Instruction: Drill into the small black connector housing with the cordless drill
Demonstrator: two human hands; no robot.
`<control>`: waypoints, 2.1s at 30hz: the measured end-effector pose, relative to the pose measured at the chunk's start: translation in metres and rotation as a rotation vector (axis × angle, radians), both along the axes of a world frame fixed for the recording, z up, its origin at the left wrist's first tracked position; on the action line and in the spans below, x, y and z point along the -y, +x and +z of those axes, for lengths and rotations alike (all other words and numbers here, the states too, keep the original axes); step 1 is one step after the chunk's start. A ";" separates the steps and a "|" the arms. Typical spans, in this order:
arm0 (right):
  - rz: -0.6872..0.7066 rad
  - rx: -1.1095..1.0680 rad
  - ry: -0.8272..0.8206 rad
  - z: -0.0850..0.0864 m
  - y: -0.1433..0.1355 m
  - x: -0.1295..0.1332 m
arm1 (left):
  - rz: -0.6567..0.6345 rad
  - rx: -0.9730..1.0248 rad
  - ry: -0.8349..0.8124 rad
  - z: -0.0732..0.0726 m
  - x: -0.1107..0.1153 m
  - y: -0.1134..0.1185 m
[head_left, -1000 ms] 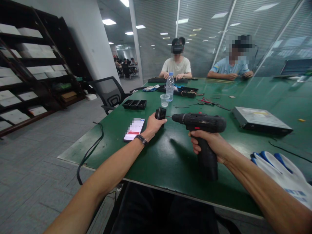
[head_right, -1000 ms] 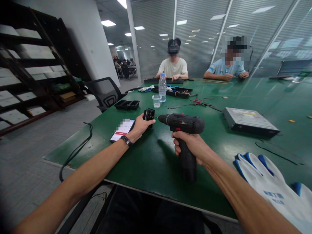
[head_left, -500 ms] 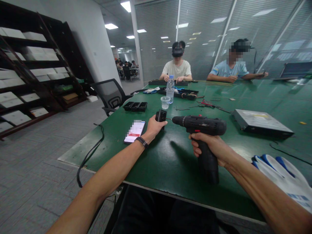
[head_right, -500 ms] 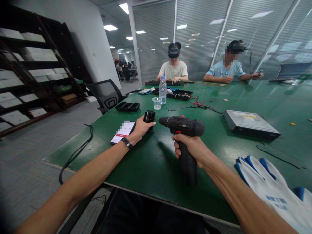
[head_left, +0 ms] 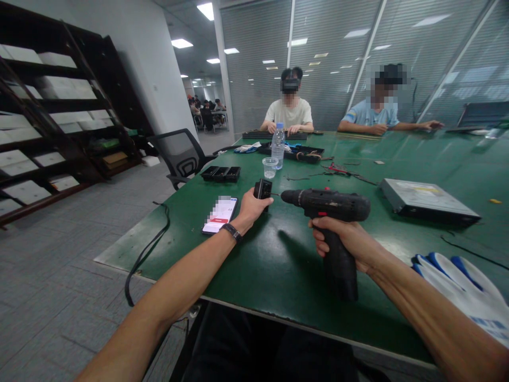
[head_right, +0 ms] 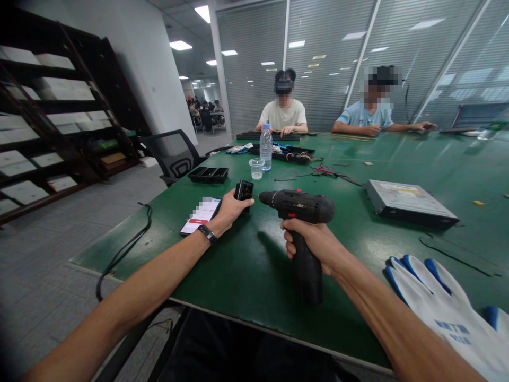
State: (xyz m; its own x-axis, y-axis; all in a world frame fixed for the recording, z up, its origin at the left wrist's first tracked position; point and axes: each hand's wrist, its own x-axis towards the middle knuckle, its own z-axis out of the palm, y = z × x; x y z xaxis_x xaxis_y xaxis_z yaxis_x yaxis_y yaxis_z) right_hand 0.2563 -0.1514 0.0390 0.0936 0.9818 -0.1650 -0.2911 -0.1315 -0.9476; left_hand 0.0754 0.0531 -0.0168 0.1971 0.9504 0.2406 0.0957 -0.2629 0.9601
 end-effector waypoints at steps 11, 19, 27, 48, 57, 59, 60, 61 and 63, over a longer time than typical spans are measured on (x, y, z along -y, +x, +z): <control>-0.018 0.007 -0.009 0.000 0.000 0.000 | -0.004 0.016 -0.004 -0.002 -0.003 0.000; -0.018 0.012 -0.019 -0.001 0.001 -0.001 | -0.014 0.011 0.000 -0.001 -0.001 0.000; -0.024 0.012 -0.015 0.001 -0.001 0.000 | -0.007 0.019 -0.005 -0.003 -0.003 0.000; -0.015 0.002 -0.012 0.000 0.000 0.000 | -0.022 0.029 -0.005 -0.004 -0.004 0.001; -0.019 0.019 -0.009 0.003 -0.002 0.001 | -0.012 0.026 0.014 -0.008 -0.009 0.002; -0.020 0.024 -0.011 0.004 -0.002 0.001 | -0.006 0.022 0.022 -0.009 -0.010 0.002; -0.018 0.027 -0.013 0.004 -0.002 0.001 | -0.004 0.020 0.025 -0.010 -0.010 0.002; -0.018 0.028 -0.013 0.004 -0.002 0.001 | -0.002 0.019 0.027 -0.010 -0.011 0.002; -0.019 0.030 -0.012 0.004 -0.002 0.001 | -0.001 0.012 0.029 -0.010 -0.011 0.002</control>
State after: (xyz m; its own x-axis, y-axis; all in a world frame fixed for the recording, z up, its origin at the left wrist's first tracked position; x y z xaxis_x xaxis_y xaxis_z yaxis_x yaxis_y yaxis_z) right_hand 0.2545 -0.1526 0.0431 0.1169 0.9779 -0.1733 -0.2651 -0.1374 -0.9544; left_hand 0.0775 0.0641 -0.0267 0.1947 0.9430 0.2700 0.0846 -0.2904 0.9532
